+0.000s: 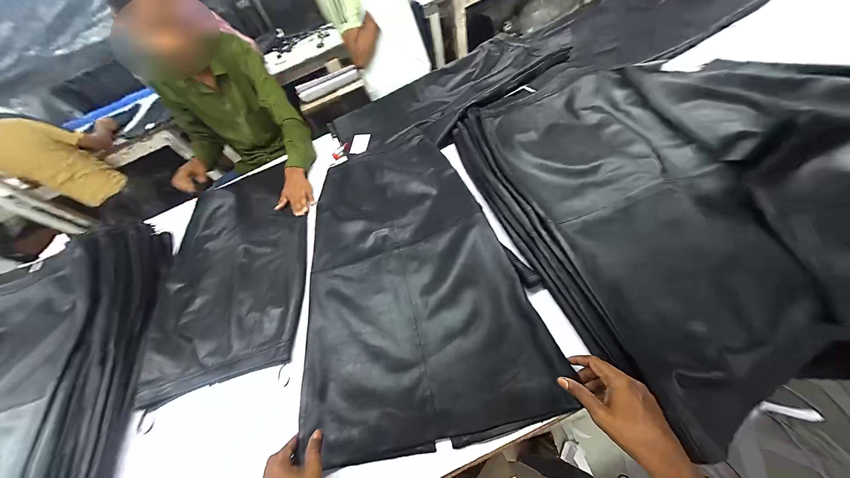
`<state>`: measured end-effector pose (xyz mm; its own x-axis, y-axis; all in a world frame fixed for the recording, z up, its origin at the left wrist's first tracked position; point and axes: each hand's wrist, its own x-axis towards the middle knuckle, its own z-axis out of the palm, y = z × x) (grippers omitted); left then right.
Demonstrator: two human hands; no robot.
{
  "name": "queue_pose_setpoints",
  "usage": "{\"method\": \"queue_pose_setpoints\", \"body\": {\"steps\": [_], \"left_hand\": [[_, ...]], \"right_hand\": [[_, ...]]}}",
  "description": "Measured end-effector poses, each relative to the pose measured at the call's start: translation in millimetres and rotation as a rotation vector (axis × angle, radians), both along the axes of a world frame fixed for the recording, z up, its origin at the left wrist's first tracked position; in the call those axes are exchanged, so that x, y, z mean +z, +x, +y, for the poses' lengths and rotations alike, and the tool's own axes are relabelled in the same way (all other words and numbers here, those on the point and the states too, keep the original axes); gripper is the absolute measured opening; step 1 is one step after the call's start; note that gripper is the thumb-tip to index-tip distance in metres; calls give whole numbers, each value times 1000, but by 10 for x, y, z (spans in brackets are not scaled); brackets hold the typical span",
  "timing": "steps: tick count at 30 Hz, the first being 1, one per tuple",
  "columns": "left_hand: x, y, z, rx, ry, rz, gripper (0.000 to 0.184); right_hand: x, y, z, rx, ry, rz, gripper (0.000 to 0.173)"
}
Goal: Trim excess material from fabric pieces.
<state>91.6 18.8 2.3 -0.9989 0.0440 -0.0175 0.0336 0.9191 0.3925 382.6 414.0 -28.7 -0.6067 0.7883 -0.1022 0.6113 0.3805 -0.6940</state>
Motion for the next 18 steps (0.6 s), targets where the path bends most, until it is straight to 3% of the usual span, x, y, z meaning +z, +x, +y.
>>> {"method": "queue_pose_setpoints", "body": {"steps": [3, 7, 11, 13, 18], "left_hand": [[-22, 82, 122, 21, -2, 111, 31], [44, 93, 151, 84, 59, 25, 26], [-151, 112, 30, 241, 536, -26, 27], [-195, 148, 20, 281, 641, 4, 25], [-142, 138, 66, 241, 425, 4, 33]], "right_hand": [[-15, -5, 34, 92, 93, 20, 50], [64, 3, 133, 211, 2, 19, 57], [48, 29, 216, 248, -76, 84, 57], [35, 37, 240, 258, -98, 109, 54], [77, 60, 260, 241, -167, 105, 56]]}}
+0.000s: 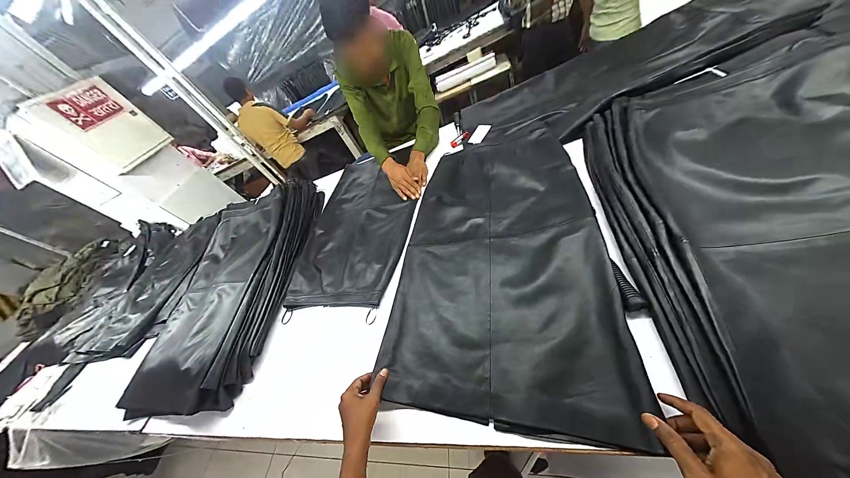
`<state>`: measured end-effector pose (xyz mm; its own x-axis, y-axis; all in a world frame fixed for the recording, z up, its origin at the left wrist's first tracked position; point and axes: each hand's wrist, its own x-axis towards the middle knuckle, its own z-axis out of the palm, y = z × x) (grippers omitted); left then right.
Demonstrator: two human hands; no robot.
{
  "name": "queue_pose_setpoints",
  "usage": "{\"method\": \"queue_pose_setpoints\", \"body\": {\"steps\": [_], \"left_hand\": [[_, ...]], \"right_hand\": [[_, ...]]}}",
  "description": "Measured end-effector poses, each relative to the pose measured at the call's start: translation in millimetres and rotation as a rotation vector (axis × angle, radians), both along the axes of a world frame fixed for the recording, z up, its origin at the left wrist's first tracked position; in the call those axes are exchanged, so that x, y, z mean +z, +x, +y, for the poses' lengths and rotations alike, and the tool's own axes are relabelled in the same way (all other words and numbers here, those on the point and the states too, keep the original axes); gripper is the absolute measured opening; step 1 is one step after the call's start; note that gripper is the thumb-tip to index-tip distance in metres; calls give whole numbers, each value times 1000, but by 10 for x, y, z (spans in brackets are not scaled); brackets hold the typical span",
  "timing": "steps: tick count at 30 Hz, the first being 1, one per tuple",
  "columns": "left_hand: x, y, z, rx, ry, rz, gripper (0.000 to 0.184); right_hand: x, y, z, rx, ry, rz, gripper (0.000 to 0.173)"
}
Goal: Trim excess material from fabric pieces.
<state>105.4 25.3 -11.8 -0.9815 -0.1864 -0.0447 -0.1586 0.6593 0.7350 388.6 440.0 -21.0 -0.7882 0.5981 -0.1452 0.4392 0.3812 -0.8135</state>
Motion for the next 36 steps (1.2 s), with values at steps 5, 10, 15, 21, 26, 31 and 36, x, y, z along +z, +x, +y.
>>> {"method": "queue_pose_setpoints", "body": {"steps": [5, 10, 15, 21, 26, 31, 36], "left_hand": [[59, -123, -1, -78, -151, -102, 27], [47, -159, -73, 66, 373, -268, 28], [54, -228, -142, -81, -211, -241, 40], [213, -188, 97, -396, -547, 108, 68], [277, -14, 1179, -981, -231, 367, 56], [-189, 441, 2282, -1381, -273, 513, 68], [-473, 476, 2337, -1417, -487, 553, 71]], "right_hand": [[-22, -72, -4, -52, 62, -52, 61], [0, -208, -126, -66, -16, -120, 64], [16, -195, -181, -118, -47, -135, 64], [19, -197, -286, -281, 150, -237, 59], [105, -245, -271, -271, 62, -332, 60], [205, -214, -304, -251, -4, -341, 58], [176, -150, -375, -302, 159, -408, 50]]}}
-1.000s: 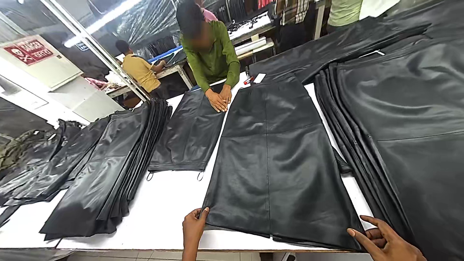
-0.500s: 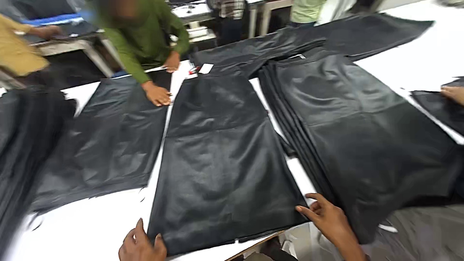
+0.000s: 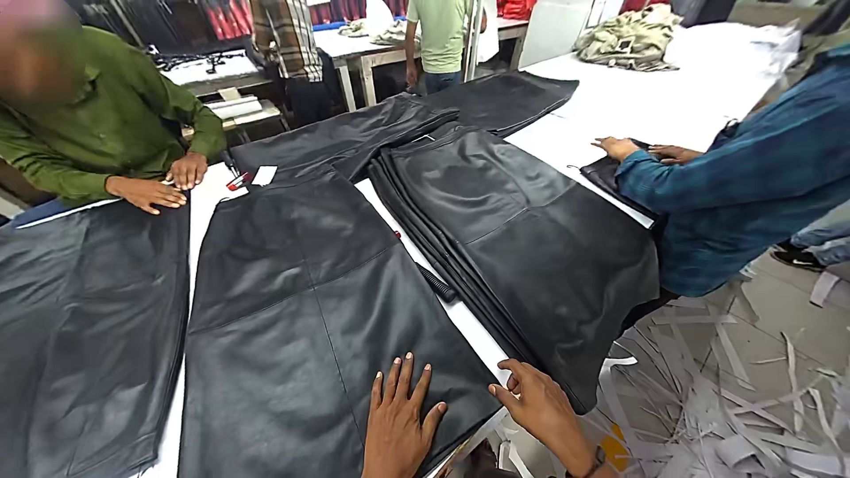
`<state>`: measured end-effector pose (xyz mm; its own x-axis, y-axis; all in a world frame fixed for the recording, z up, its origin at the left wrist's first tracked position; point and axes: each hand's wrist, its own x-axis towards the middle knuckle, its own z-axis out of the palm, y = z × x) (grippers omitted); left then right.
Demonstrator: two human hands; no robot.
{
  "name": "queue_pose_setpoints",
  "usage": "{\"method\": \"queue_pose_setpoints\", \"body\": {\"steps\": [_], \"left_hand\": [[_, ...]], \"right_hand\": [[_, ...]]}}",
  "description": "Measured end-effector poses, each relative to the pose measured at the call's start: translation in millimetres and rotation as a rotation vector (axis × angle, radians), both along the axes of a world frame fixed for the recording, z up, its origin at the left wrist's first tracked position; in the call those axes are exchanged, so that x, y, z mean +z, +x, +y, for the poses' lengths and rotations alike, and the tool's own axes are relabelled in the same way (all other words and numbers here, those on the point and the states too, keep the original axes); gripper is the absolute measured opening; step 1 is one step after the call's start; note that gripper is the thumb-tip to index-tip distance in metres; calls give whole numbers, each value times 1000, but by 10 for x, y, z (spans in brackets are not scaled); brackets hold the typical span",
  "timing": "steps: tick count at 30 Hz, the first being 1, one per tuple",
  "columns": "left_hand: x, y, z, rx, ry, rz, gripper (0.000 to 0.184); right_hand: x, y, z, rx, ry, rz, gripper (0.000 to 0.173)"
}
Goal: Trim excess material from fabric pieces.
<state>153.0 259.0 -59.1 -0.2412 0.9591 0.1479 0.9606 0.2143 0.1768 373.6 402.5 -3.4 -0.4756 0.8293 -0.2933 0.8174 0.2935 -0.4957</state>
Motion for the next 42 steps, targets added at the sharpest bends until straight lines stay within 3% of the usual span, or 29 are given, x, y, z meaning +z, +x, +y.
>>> {"method": "queue_pose_setpoints", "body": {"steps": [5, 8, 10, 12, 17, 26, 30, 35, 38, 42], "left_hand": [[17, 16, 2, 17, 17, -1, 66], [189, 118, 141, 75, 1, 7, 53], [301, 202, 303, 66, 133, -4, 34], [318, 269, 490, -34, 315, -40, 28], [28, 404, 758, -240, 233, -273, 45], [17, 426, 743, -217, 130, -204, 60], [-5, 445, 740, -201, 185, -184, 63], [-16, 446, 700, -184, 268, -182, 58], [-12, 439, 710, -219, 212, -157, 56], [19, 446, 732, -217, 148, -152, 62]], "right_hand": [[-77, 36, 5, -27, -54, 74, 46], [-103, 51, 14, -30, -42, 88, 47], [-117, 51, 0, -16, -11, 96, 45], [-133, 58, -1, 1, 17, 118, 44], [-123, 91, 54, -6, -45, 161, 46], [-251, 236, -93, -49, -114, 322, 50], [-257, 207, -129, -91, -103, 355, 48], [-279, 220, -210, -70, 47, 243, 48], [-387, 244, -248, -67, 112, 318, 46], [-368, 272, -170, -92, -33, 386, 43]]}}
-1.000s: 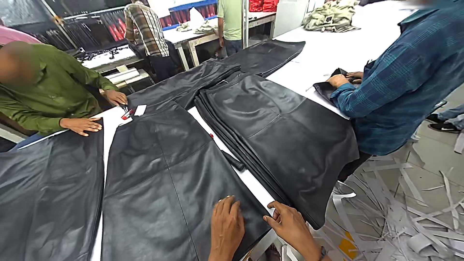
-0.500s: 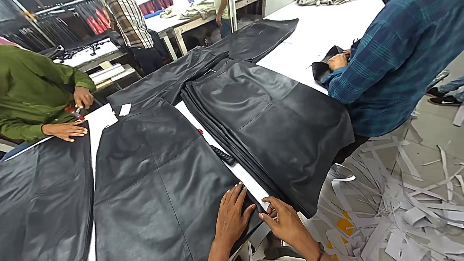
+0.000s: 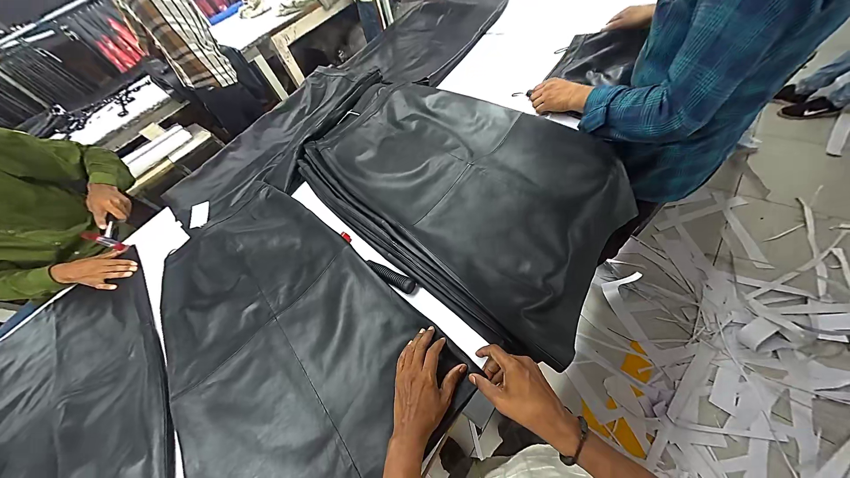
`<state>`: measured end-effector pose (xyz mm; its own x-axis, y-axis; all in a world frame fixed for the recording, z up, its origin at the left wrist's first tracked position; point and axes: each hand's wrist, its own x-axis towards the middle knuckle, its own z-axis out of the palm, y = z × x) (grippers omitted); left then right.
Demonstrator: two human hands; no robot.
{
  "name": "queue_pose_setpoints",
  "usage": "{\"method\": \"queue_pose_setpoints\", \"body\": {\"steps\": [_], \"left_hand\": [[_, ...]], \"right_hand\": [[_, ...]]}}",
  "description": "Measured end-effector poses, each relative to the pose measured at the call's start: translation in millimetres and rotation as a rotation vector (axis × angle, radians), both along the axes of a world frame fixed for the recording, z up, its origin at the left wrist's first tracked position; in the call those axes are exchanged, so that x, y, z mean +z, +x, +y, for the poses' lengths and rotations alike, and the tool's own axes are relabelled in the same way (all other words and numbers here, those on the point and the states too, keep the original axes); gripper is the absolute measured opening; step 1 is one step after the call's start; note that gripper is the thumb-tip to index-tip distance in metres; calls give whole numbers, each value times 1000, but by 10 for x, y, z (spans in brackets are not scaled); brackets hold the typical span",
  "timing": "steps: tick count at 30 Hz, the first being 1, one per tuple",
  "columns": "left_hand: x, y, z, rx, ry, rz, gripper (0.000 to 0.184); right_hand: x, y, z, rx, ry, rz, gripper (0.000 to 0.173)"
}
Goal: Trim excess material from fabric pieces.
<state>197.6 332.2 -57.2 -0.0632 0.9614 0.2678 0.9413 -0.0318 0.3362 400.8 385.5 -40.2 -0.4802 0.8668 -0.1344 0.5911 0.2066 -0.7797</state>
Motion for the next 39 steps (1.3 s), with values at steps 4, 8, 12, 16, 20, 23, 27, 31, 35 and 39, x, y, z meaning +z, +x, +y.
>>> {"method": "queue_pose_setpoints", "body": {"steps": [4, 8, 12, 16, 20, 23, 27, 31, 35, 39], "left_hand": [[-1, 2, 20, 22, -12, 11, 68], [-4, 12, 34, 25, -9, 39, 66], [0, 0, 42, 27, -37, 50, 67], [-4, -95, 128, 55, -52, 49, 67], [-8, -283, 240, 72, -68, 42, 68], [1, -326, 257, 70, -63, 39, 69], [21, -245, 227, 90, -89, 52, 71], [11, -222, 205, 104, -96, 37, 70], [5, -221, 206, 103, -104, 32, 72], [-6, -209, 195, 95, -73, 14, 74]], "right_hand": [[21, 5, 42, 5, -127, 75, 38], [11, 11, 113, -16, -324, 152, 35], [60, -12, 144, 22, -284, 72, 34], [216, -189, 282, 92, -220, -113, 36], [237, -403, 444, 140, -197, -160, 34], [272, -384, 485, 177, -258, -118, 33], [326, -248, 515, 230, -204, -213, 38], [453, -327, 730, 242, 28, -252, 30], [515, -884, 1057, 196, 430, -97, 17], [542, -1654, 1293, 318, 496, -152, 27]]}}
